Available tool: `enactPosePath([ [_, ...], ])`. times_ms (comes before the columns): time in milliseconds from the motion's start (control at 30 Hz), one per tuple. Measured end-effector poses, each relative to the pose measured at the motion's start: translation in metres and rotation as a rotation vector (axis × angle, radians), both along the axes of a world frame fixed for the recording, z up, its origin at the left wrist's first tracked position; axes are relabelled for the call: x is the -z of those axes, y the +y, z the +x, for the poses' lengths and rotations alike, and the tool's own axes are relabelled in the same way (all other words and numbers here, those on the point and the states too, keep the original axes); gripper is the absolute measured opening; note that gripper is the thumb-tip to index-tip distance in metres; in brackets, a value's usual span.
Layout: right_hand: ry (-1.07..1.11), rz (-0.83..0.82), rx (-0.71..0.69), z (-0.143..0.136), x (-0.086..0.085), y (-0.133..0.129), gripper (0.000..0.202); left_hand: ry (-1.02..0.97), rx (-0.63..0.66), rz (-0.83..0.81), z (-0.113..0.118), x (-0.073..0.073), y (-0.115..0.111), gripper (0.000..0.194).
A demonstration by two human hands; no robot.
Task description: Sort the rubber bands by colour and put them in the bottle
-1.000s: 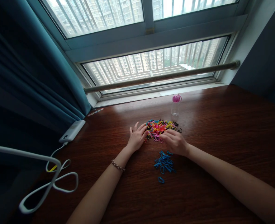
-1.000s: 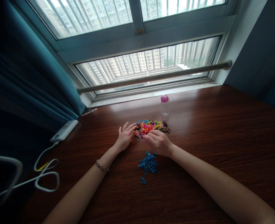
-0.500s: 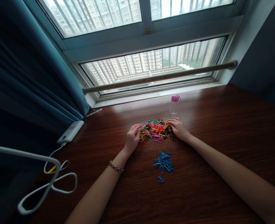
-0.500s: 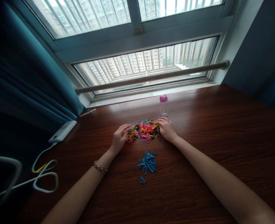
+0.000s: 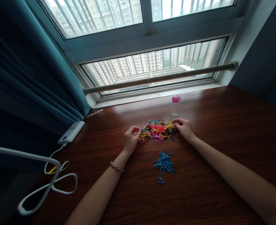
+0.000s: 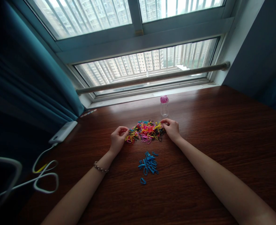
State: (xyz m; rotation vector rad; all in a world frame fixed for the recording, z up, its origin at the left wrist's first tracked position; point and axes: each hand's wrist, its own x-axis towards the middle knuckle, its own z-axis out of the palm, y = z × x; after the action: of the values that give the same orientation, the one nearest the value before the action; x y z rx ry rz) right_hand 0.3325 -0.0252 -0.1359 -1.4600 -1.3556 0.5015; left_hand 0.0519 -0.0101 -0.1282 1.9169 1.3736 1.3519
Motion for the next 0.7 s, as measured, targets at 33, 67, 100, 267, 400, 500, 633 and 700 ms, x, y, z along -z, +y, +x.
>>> enactPosePath([
  [33, 0.023, 0.011, -0.006, 0.000, 0.000, 0.000, 0.018, -0.007, 0.006, 0.006, 0.000, -0.001, -0.001, 0.013],
  [67, 0.044, 0.021, -0.012, 0.000, 0.000, 0.000, 0.019, -0.014, 0.015, 0.012, 0.001, -0.002, -0.001, 0.015],
  [100, 0.061, 0.027, -0.016, -0.001, 0.000, 0.001, 0.020, -0.019, 0.025, 0.017, 0.001, -0.002, -0.001, 0.017],
  [267, 0.085, 0.017, -0.020, 0.000, 0.001, 0.001, 0.023, 0.031, 0.078, 0.017, -0.002, -0.004, -0.001, 0.016],
  [400, 0.087, 0.034, 0.011, 0.000, 0.000, 0.002, 0.023, 0.058, 0.127, 0.051, 0.006, -0.010, -0.012, 0.015],
  [500, 0.050, 0.042, 0.063, 0.000, -0.002, 0.002, 0.025, 0.106, 0.299, 0.126, 0.023, -0.016, -0.032, 0.014],
  [633, -0.062, 0.067, 0.130, -0.003, -0.009, -0.005, 0.028, 0.423, 0.698, 0.248, 0.040, -0.027, -0.056, 0.014],
  [700, -0.156, 0.132, 0.097, -0.008, -0.015, -0.012, 0.030, 0.547, 0.709, 0.296, 0.040, -0.030, -0.058, 0.017],
])
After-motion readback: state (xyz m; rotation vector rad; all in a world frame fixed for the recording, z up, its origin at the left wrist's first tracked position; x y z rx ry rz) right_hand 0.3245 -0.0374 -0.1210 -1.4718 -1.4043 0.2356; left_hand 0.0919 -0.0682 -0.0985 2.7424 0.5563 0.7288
